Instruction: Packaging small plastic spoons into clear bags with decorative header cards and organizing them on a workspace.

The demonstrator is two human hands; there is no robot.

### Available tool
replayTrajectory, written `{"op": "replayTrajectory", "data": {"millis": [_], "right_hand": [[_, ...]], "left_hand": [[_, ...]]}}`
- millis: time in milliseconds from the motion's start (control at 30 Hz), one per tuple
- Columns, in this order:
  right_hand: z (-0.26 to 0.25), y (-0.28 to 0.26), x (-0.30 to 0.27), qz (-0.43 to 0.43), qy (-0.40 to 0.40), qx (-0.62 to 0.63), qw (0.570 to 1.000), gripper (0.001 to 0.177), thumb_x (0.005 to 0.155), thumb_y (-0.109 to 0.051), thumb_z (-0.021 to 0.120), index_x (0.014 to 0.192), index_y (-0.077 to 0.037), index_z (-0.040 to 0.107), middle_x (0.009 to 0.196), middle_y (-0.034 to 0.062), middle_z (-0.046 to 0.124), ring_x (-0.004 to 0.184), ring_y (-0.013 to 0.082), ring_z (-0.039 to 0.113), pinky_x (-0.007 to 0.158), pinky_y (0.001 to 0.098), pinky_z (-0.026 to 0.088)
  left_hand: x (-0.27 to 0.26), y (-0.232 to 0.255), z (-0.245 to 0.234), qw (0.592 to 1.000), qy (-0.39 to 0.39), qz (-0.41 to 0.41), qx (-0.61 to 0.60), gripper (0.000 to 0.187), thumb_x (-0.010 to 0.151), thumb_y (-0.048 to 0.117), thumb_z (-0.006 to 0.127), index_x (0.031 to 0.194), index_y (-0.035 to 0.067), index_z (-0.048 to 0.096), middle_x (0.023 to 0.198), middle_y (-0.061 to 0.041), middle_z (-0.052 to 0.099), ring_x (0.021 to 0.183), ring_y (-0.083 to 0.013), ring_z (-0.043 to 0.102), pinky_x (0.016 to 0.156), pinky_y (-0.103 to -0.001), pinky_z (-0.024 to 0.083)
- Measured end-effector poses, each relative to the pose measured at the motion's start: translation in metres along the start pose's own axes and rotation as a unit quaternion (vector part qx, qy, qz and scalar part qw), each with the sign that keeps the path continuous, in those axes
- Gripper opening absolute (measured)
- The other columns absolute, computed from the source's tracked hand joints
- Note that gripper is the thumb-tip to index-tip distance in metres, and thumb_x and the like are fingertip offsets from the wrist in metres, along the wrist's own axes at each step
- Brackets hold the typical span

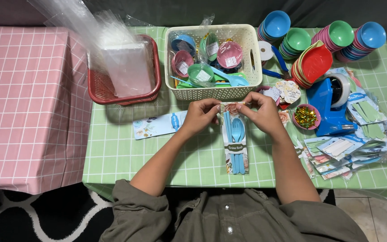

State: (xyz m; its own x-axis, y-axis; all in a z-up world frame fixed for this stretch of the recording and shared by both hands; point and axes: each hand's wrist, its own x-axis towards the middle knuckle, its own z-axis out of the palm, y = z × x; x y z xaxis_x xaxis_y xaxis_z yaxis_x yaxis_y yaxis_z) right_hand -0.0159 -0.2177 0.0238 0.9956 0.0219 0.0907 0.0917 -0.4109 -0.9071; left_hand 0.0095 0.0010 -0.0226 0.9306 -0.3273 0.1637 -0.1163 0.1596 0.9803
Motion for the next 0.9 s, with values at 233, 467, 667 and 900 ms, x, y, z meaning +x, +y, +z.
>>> {"op": "replayTrajectory", "data": {"millis": [233,467,667,900], "right_hand": [[0.012,0.006,-0.006,-0.019,0.119,-0.153,0.981,0.018,0.082,-0.024,0.078,0.076,-0.012,0.065,0.059,0.0042,0.060,0.060,0.0191,0.061,0.062,0.0316,0.048],[0.037,-0.020,-0.017,-0.122,0.079,-0.161,0.976,0.013,0.093,-0.026,0.072,0.092,-0.013,0.070,0.071,0.0061,0.067,0.064,0.0230,0.067,0.064,0.0335,0.053],[0.045,-0.019,-0.023,-0.219,0.002,-0.195,0.956,0.016,0.097,-0.021,0.062,0.093,-0.013,0.075,0.087,0.0061,0.069,0.077,0.0290,0.068,0.074,0.0380,0.053],[0.048,-0.018,-0.026,-0.241,-0.038,-0.220,0.945,0.011,0.093,-0.019,0.067,0.095,-0.014,0.077,0.092,0.0076,0.072,0.085,0.0304,0.069,0.078,0.0402,0.053]], "left_hand": [[-0.017,0.004,0.032,0.963,0.073,0.171,0.195,0.036,0.097,0.002,0.058,0.133,-0.002,0.059,0.117,-0.023,0.064,0.081,-0.0343,0.071,0.068,-0.040,0.062],[-0.019,-0.001,0.036,0.999,0.020,0.010,0.042,0.043,0.106,0.026,0.048,0.136,-0.003,0.059,0.133,-0.026,0.061,0.121,-0.0367,0.058,0.097,-0.048,0.052],[-0.006,-0.060,0.023,0.989,0.078,-0.069,-0.107,0.044,0.105,0.038,0.054,0.129,0.003,0.065,0.112,-0.012,0.070,0.104,-0.0155,0.063,0.090,-0.035,0.055],[0.002,-0.073,0.024,0.985,0.103,-0.088,-0.103,0.030,0.101,0.026,0.062,0.121,0.004,0.069,0.096,-0.011,0.073,0.093,-0.0128,0.065,0.082,-0.030,0.054]]}}
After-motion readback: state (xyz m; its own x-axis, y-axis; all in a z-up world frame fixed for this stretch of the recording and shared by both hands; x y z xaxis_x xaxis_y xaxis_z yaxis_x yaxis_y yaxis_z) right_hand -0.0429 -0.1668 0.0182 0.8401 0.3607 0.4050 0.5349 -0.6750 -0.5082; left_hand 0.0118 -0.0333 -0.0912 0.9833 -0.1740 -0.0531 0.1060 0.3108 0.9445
